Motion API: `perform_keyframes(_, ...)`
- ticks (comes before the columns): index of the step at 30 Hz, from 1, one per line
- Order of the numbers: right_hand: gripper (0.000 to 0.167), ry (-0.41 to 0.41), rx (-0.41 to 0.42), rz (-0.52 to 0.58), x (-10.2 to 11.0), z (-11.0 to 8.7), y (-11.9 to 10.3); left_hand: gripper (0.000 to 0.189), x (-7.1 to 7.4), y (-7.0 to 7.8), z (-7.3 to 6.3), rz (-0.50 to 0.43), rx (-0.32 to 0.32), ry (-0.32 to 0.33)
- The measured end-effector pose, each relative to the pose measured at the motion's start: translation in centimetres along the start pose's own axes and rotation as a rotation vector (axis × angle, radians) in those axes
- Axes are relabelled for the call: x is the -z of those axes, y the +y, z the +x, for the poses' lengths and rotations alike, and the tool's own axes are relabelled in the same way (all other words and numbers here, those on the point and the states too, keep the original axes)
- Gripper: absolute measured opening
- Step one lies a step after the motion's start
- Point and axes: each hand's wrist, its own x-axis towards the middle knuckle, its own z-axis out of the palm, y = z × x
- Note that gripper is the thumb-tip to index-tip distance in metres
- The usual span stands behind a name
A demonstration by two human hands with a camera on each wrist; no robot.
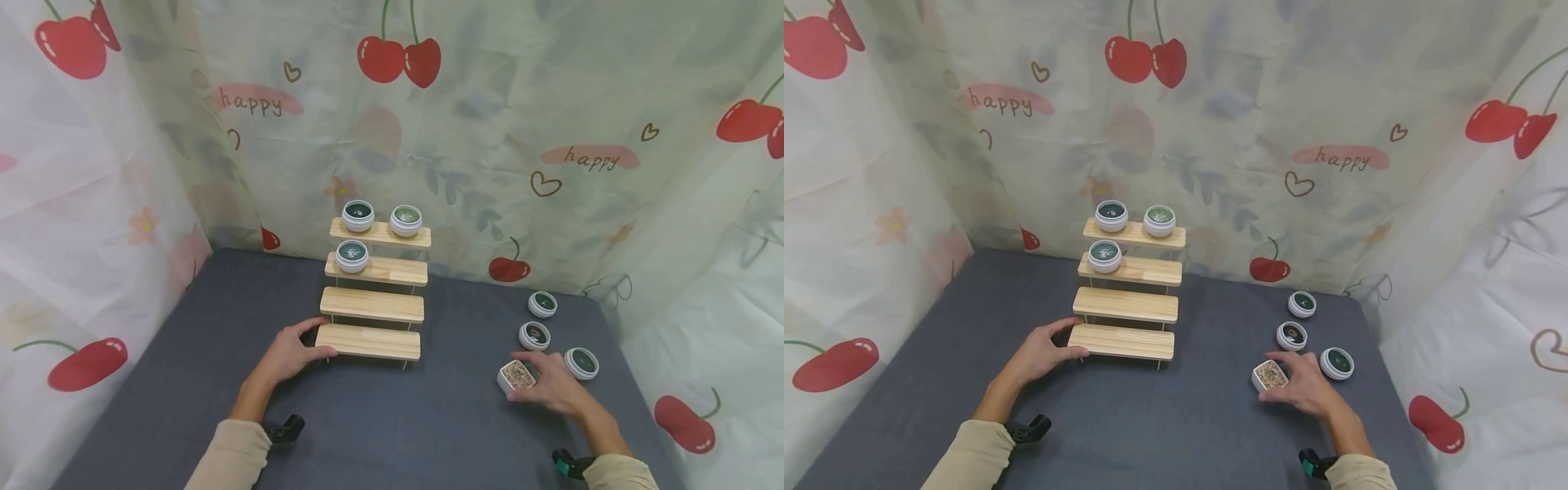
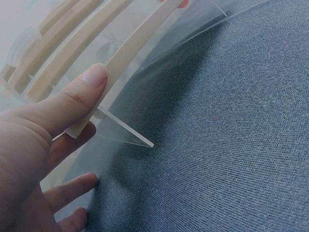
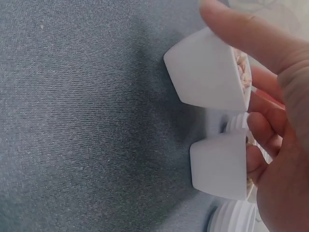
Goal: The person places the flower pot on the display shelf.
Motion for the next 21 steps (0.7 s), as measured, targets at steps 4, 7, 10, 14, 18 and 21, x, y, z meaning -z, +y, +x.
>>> perform_keyframes(4, 0.074, -0.007, -0.006, 0.008, 0.2, 0.1, -0.3, 0.084, 0.0, -0.1, 0.0, -0.001, -0.005, 0.000)
perform_keyframes(7, 0.072, -0.006, -0.013, 0.016, 0.3, 0.1, -0.4, 0.084, 0.0, -0.1, 0.1, -0.003, -0.004, 0.000)
perform_keyframes(10, 0.072, -0.003, -0.010, 0.008, 0.3, 0.2, -0.4, 0.085, 0.0, -0.1, 0.0, -0.006, 0.002, -0.003)
perform_keyframes(14, 0.072, 0.012, 0.015, 0.038, 0.2, 0.6, -0.3, 0.085, -0.1, 0.0, 0.0, -0.004, 0.002, -0.007)
perform_keyframes(18, 0.072, 0.040, 0.009, 0.101, 0.5, 1.2, -0.8, 0.085, 0.0, 0.1, 0.0, -0.008, 0.001, -0.001)
perform_keyframes(21, 0.074, 0.048, -0.040, 0.135, 0.9, 1.6, -1.5, 0.085, 0.0, 0.1, 0.1, -0.009, 0.006, 0.001)
